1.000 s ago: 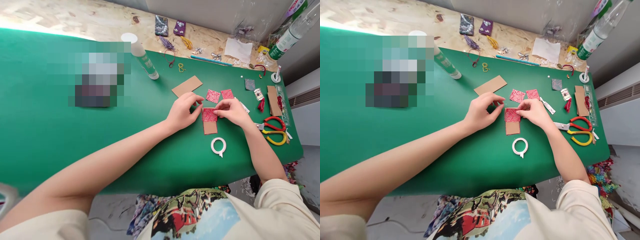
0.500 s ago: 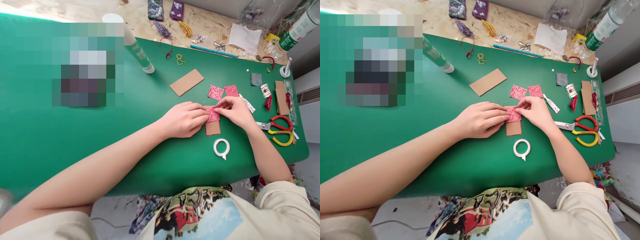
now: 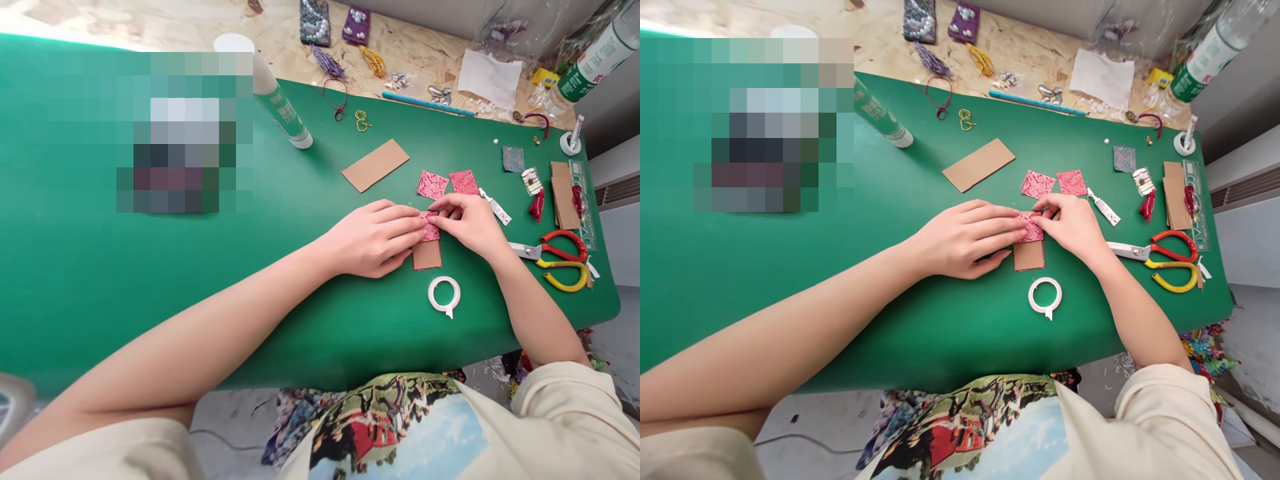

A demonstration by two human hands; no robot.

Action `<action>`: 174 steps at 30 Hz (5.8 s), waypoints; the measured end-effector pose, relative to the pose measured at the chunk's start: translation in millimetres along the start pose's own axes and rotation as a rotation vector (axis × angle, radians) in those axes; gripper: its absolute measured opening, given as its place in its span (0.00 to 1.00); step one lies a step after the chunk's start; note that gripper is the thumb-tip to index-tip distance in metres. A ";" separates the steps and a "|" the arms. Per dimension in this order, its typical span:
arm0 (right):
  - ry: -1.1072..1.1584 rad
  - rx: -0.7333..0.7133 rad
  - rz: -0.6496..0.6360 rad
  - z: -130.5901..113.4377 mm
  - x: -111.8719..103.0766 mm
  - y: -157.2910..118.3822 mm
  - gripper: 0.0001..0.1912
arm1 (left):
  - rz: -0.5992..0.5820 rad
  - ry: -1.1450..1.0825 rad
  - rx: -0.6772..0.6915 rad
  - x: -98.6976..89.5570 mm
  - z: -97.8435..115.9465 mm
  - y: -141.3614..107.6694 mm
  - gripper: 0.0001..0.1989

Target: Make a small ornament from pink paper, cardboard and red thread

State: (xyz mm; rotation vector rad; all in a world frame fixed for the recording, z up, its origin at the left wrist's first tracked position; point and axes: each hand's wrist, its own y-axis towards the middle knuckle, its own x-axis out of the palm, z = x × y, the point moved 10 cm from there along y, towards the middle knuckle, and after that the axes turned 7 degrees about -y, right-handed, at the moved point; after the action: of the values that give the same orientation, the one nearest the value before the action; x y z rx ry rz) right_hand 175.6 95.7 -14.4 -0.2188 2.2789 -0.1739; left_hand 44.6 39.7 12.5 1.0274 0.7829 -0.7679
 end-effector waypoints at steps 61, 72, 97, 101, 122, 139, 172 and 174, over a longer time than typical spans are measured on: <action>0.320 -0.243 0.458 31.3 -80.0 15.7 0.22 | 0.081 0.137 0.109 -2.4 13.9 1.0 0.14; 0.393 -0.247 0.084 -15.9 -39.0 -4.0 0.34 | 0.449 -0.586 -0.530 -20.4 -43.5 -17.2 0.17; 0.480 -0.096 -0.122 -18.7 -1.0 -11.5 0.15 | 0.539 -1.021 -0.800 -0.5 -54.1 -26.9 0.14; 0.477 -0.087 -0.128 -19.3 -1.3 -11.8 0.16 | 0.536 -1.045 -0.806 1.6 -54.0 -26.7 0.15; 0.467 -0.125 -0.163 -22.9 -0.2 -11.4 0.10 | 0.519 -1.025 -0.775 -1.6 -50.2 -23.0 0.15; 0.488 -0.067 0.018 6.5 -34.8 -32.8 0.15 | 0.111 -0.045 -0.072 -3.1 -17.3 -1.7 0.16; -0.083 -0.245 -0.021 -21.6 8.2 -41.3 0.08 | 0.056 -0.103 -0.093 6.8 -25.6 -7.2 0.19; -0.085 -0.247 -0.023 -21.4 9.4 -41.1 0.08 | 0.070 -0.102 -0.082 5.8 -24.7 -7.0 0.19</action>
State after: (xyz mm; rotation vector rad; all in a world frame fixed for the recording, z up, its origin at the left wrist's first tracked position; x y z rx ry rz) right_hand 157.5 54.8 0.8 -0.3729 2.2105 0.1045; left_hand 36.8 59.4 -3.1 0.9308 0.6821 -0.7164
